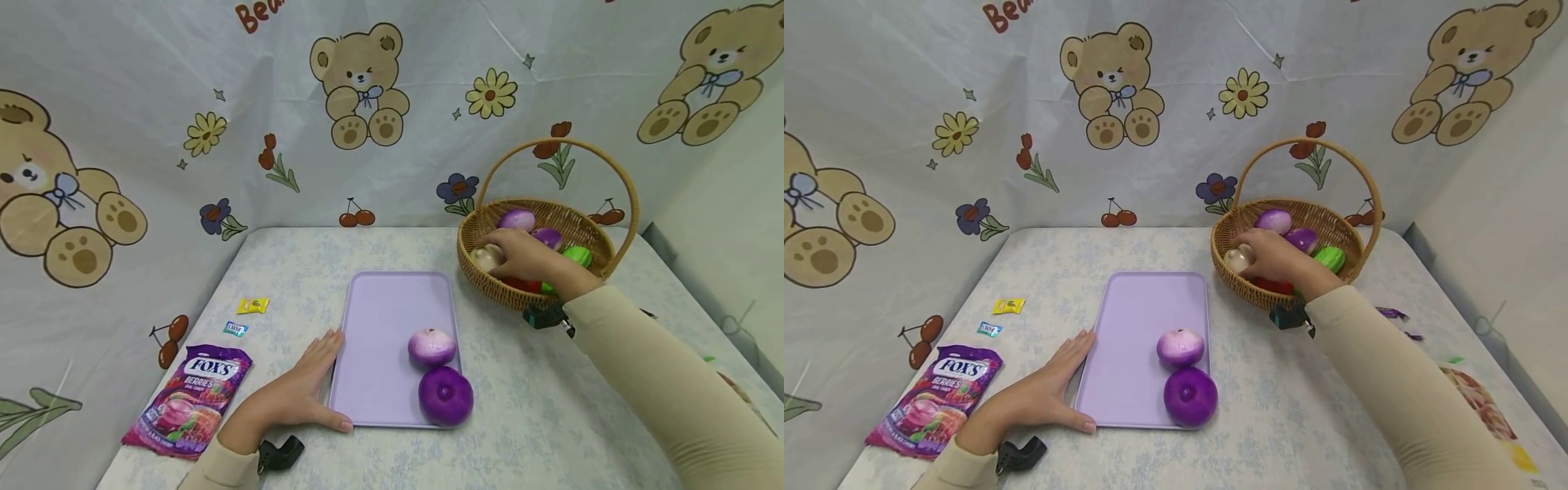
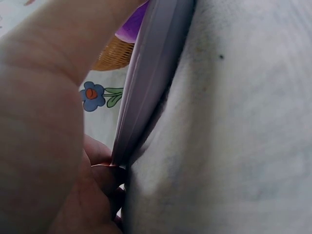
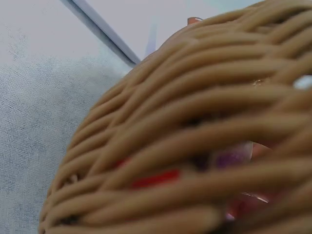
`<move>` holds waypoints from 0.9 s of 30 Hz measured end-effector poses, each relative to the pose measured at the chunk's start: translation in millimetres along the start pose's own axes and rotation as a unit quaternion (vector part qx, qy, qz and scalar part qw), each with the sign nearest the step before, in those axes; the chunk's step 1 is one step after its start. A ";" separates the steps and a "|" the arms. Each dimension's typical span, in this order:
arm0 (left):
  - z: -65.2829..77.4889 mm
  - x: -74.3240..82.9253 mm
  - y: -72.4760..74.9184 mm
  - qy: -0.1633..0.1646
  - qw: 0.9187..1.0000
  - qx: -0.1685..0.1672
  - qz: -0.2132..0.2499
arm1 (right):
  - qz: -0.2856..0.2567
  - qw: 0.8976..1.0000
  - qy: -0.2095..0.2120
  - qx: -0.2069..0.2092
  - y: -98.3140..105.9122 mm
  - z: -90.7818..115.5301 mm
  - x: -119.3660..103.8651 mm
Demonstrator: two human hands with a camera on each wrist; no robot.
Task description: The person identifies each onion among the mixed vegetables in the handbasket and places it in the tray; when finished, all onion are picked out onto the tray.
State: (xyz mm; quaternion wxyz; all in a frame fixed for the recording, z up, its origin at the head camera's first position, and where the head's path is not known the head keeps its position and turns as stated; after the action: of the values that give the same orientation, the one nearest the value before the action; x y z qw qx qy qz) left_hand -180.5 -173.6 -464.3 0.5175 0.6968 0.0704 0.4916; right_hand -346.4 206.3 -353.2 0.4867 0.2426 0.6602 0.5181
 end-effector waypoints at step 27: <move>-0.2 -1.7 -0.2 0.003 1.000 0.002 -0.003 | -0.080 0.994 0.005 0.072 51.7 6.6 -40.0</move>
State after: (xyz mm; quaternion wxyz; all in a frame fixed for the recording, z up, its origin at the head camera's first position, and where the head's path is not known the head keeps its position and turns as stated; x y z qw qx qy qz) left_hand -181.4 -174.4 -465.5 0.5175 0.6963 0.0745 0.4918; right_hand -333.7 194.1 -289.8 0.5043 0.2208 0.7155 0.4301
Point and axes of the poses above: each hand's wrist, its own z-axis away from the middle knuckle, its own y-axis out of the back of the hand, x = y × z, the point moved 7 cm from there along -z, towards the middle knuckle, and after that the axes turned 5 degrees about -y, right-handed, at the moved point
